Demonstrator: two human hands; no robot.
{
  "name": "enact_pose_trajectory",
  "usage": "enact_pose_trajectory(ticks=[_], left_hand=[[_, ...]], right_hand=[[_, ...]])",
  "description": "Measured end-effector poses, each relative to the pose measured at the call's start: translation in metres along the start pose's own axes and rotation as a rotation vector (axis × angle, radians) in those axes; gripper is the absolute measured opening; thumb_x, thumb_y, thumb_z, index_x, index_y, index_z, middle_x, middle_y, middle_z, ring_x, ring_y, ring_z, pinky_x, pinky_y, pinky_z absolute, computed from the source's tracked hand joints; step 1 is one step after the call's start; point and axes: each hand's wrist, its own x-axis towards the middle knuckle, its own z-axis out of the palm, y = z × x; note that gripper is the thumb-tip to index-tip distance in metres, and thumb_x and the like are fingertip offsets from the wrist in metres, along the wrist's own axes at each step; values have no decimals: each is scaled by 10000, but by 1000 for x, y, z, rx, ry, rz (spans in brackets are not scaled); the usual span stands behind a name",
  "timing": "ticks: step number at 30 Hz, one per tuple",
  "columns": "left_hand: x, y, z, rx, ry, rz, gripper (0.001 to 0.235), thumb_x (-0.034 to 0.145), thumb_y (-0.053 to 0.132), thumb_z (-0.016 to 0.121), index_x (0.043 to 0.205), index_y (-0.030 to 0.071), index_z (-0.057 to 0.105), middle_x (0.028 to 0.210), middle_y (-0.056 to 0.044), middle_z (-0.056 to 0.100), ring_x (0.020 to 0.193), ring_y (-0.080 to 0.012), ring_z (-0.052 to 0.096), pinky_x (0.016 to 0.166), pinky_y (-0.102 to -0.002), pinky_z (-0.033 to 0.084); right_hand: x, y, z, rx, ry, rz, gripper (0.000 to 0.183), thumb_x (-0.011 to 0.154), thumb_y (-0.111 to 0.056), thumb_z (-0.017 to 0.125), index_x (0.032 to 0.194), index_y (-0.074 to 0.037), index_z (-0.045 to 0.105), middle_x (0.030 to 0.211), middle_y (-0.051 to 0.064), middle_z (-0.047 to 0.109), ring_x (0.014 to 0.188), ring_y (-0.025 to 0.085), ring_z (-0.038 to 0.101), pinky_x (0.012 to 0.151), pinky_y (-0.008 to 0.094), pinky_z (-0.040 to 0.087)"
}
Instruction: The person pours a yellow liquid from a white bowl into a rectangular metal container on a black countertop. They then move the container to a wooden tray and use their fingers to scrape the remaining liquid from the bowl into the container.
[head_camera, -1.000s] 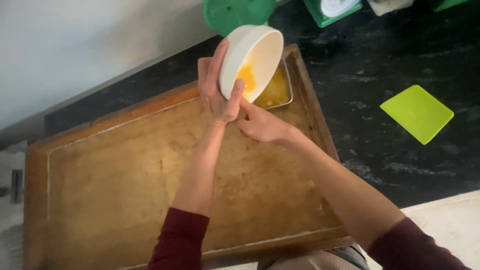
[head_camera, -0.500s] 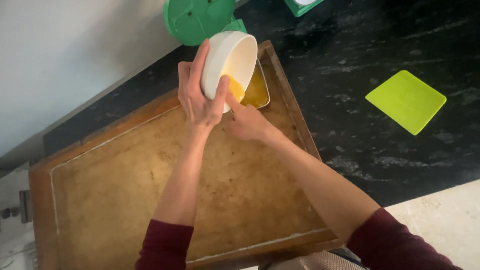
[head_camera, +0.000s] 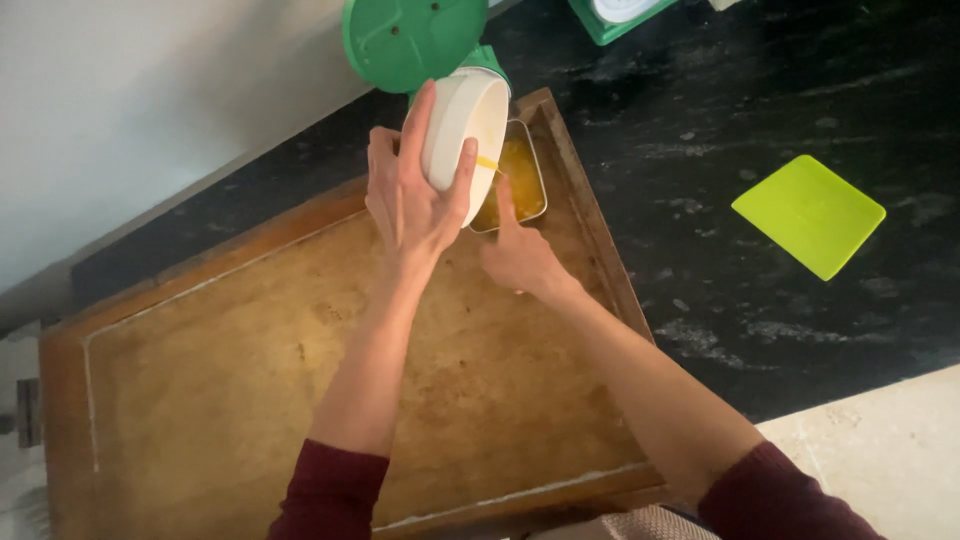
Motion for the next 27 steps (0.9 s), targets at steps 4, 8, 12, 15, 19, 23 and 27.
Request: enact_pose_trajectory(ticks=[4,8,12,15,19,23,27], left_hand=[[-6,-6,-2,27,40,57,628,958,615,569,1511,335,465,1066,-77,504,958,-251,592,715,-449,595],[-10,-18,2,7,35,5,638,965,641,557,1533,383,421,1071,-70,498,958,-238,585,698,-435,597],[-11,-22,2,-38,69,-56,642,947,678,515,1501,358,475,1046,-58,510,949,-244,604,716,-453,595],[-11,-28,4,-56,77,-79,651,946,693,508,1509,369,464,1048,-61,499,947,-254,611,738,-462,596],[-11,-34,4,-86,90,-129,653,927,715,512,1498,401,472,1052,-47,505,946,-255,636,762,-484,596],[-13,-23,-4,-132,65,-191,665,912,717,489,1499,406,461,1094,-49,531,1008,-266,653,826,-488,592],[-12,-19,-3,-177,40,-228,681,892,730,485,1498,421,456,1081,-45,544,994,-266,668,851,-485,588]], right_hand=[[20,28,9,91,29,-87,959,949,-184,441,1615,-389,-218,1360,252,631,723,320,670,777,418,548],[9,35,7,183,-14,-159,944,905,-119,416,1608,-407,-146,1743,21,195,804,254,677,831,386,556],[-11,42,4,149,-31,-153,932,941,-92,426,1653,-373,-107,1146,95,531,561,166,489,605,317,472],[-29,40,-3,92,-39,-103,916,942,-98,417,1682,-379,-44,667,90,531,527,166,430,572,311,434],[-44,40,-12,-43,-61,-53,893,950,-143,420,1688,-402,-10,716,105,613,538,186,480,595,335,450],[-45,7,-9,259,46,46,929,837,-76,402,1696,-318,141,674,84,517,543,158,409,496,311,370],[-7,37,11,893,-86,-55,870,918,-95,446,1680,-379,137,621,14,458,481,91,299,471,265,265]])
